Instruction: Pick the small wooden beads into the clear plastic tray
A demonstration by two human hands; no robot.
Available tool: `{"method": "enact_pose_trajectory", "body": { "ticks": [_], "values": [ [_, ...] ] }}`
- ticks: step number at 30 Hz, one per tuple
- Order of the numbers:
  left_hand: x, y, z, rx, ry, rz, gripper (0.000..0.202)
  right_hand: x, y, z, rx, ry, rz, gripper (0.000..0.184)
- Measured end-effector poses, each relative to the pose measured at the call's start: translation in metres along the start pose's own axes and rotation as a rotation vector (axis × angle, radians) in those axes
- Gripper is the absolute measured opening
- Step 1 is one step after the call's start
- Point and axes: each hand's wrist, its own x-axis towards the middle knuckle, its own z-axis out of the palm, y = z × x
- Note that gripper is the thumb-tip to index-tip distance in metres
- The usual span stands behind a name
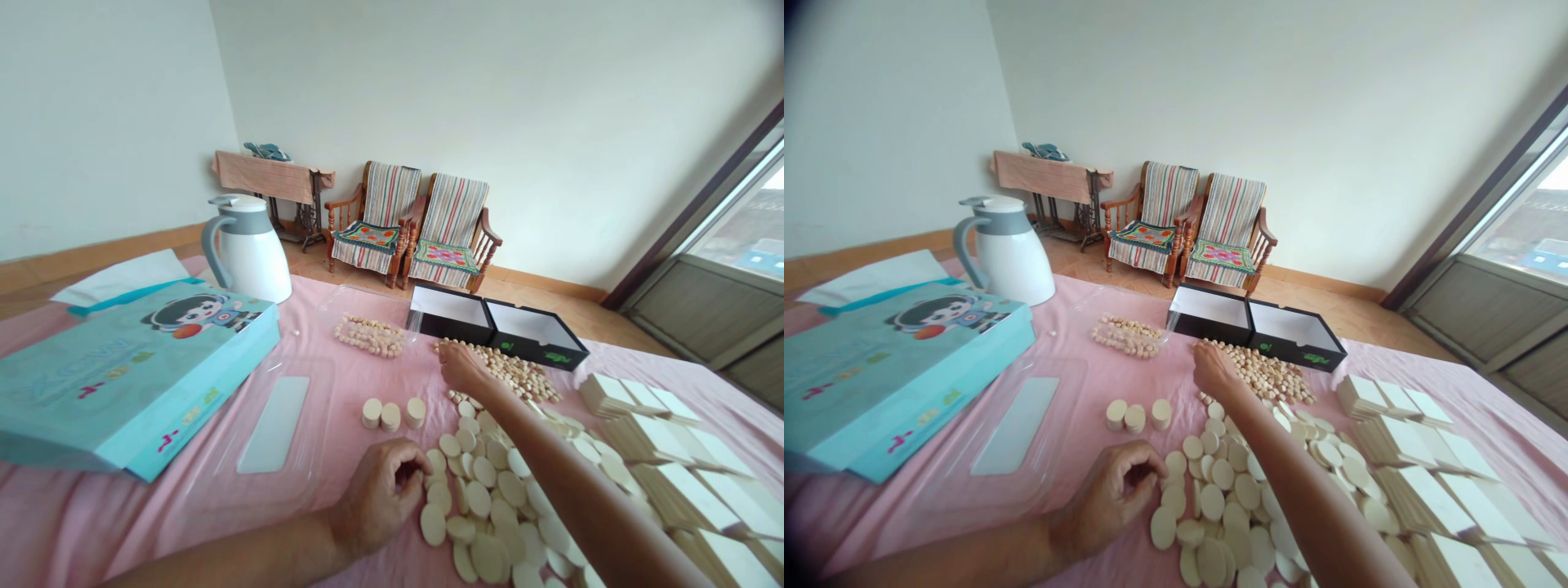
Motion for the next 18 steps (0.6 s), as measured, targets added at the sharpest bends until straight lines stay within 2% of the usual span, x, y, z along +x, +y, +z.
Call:
{"method": "enact_pose_trajectory", "body": {
  "ticks": [3,6,8,13,18],
  "values": [
    [0.000,0.000,0.000,-0.015,0.001,-0.004,0.024,0.008,-0.006,-0.013,0.104,0.169,-0.028,0.020],
    [-0.001,0.001,-0.001,-0.021,-0.003,-0.009,0.024,0.020,-0.019,-0.026,0.307,0.363,-0.098,0.015],
    [-0.002,0.002,-0.001,-0.024,-0.003,-0.007,0.024,0.027,-0.028,-0.033,0.429,0.431,-0.127,0.014],
    [-0.002,0.002,-0.001,-0.019,-0.002,-0.003,0.024,0.025,-0.037,-0.041,0.581,0.499,-0.126,0.015],
    [-0.001,0.001,0.000,-0.023,0.018,0.010,0.023,-0.018,-0.023,-0.031,0.547,0.463,-0.167,0.012]
  ]
}}
